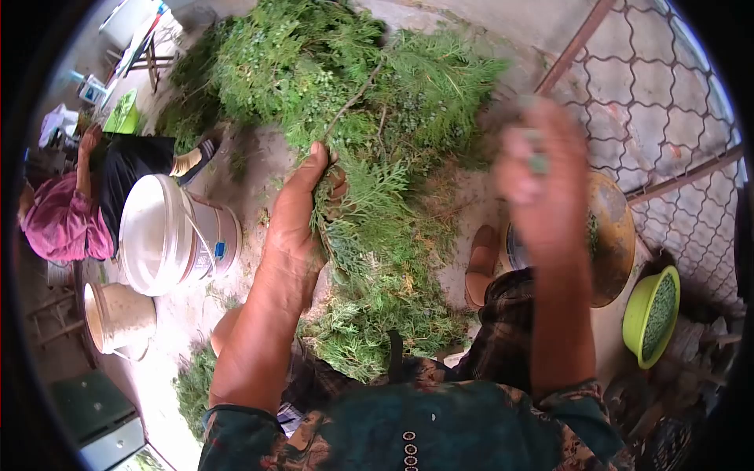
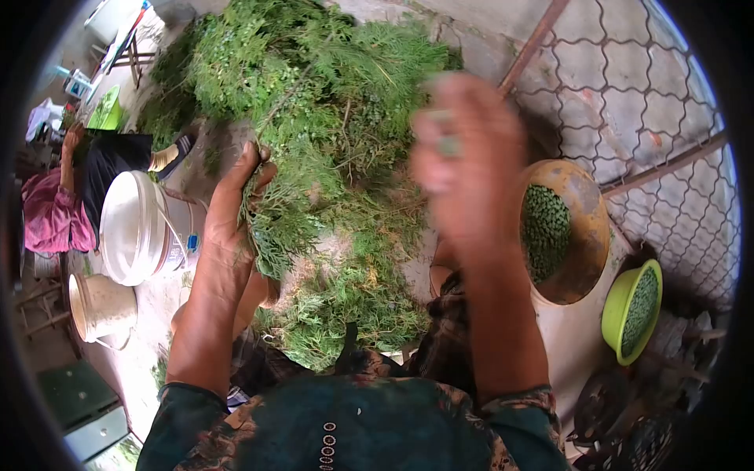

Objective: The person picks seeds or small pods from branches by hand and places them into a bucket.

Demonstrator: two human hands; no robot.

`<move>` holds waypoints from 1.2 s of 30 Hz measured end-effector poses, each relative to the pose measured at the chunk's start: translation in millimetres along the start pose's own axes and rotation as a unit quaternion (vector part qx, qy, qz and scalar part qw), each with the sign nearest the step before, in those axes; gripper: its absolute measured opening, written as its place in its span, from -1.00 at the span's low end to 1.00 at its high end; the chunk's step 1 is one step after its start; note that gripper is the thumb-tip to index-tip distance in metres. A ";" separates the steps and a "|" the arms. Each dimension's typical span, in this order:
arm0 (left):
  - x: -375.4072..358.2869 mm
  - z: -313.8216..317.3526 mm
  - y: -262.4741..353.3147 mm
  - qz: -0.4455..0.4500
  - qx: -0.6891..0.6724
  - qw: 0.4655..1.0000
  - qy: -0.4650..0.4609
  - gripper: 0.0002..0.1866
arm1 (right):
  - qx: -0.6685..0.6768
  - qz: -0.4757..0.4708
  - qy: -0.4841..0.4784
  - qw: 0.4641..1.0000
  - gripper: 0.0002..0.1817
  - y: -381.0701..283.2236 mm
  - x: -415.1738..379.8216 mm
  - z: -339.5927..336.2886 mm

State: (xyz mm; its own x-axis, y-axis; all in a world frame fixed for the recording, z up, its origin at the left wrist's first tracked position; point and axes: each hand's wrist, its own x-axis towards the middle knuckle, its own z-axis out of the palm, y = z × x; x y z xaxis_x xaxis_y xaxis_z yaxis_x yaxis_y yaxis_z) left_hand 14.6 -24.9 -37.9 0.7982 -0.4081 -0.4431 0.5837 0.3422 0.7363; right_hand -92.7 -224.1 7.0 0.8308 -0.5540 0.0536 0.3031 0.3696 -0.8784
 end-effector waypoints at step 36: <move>-1.7 -17.0 15.4 0.298 0.478 0.826 -0.031 -0.53 | -0.049 0.184 -0.193 0.963 -0.79 52.2 16.7 41.7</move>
State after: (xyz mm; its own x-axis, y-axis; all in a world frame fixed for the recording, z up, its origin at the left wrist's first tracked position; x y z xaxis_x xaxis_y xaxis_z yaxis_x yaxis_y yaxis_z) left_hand 24.8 -4.6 -34.5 0.8752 -0.4602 0.1492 -0.3180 -0.3148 0.8943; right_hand -43.5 -183.0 -18.1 0.9907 -0.0734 -0.1142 -0.0750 0.4052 -0.9111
